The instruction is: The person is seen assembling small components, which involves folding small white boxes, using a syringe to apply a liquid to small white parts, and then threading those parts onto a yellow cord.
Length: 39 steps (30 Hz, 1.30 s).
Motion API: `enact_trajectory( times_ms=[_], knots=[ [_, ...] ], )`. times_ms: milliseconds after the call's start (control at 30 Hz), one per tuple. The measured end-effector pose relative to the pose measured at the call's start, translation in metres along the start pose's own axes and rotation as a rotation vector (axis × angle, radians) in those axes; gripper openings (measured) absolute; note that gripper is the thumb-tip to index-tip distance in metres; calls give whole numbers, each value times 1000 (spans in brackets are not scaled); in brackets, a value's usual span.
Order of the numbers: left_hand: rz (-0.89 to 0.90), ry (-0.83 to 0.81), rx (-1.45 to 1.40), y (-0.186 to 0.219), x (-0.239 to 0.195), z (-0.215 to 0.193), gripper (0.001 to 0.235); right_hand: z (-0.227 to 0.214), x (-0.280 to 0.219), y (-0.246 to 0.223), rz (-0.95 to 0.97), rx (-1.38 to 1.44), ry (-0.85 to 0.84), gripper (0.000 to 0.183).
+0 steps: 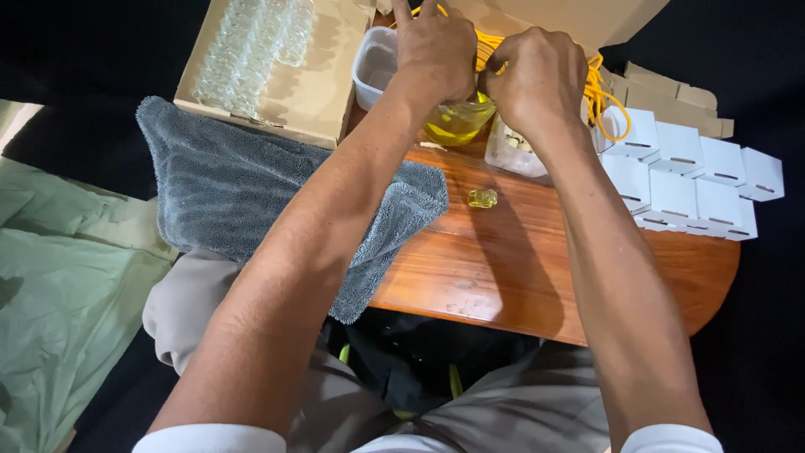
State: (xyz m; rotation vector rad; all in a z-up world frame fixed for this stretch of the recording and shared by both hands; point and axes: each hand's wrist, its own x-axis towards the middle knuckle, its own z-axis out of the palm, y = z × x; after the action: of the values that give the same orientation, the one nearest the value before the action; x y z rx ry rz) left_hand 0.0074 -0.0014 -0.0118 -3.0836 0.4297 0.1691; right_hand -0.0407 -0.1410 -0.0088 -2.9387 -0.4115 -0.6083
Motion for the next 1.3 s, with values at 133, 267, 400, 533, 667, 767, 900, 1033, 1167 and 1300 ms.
enact_trajectory(
  times_ms=[133, 267, 400, 533, 667, 767, 900, 1033, 1167, 1300],
  knots=[
    [21, -1, -9, -1, 2, 2, 73, -5, -3, -2, 14, -32, 9, 12],
    [79, 28, -21, -3, -7, -4, 48, -7, -9, -2, 21, 16, 12, 16],
    [79, -105, -113, -10, -26, -39, 27, -7, -15, 3, -45, 277, 190, 7],
    [145, 8, -515, -32, -38, -43, 43, -16, -19, 5, -8, 479, 292, 8],
    [135, 253, -635, -25, -72, -50, 43, -26, -23, -4, 175, 677, 289, 6],
    [190, 241, -869, 24, -109, -35, 35, -23, -23, -6, 370, 824, 239, 9],
    [-686, 312, -279, 181, -235, -64, 99, -12, -27, -7, 437, 867, 289, 8],
    [-570, 273, -357, 174, -239, -52, 92, 4, -30, 5, 359, 946, 389, 8],
    [-390, 209, -472, 177, -253, -37, 81, -10, -44, -2, 519, 1058, 353, 9],
    [-207, 180, -578, 173, -257, -25, 71, -4, -46, 3, 439, 1217, 353, 18]
  ],
)
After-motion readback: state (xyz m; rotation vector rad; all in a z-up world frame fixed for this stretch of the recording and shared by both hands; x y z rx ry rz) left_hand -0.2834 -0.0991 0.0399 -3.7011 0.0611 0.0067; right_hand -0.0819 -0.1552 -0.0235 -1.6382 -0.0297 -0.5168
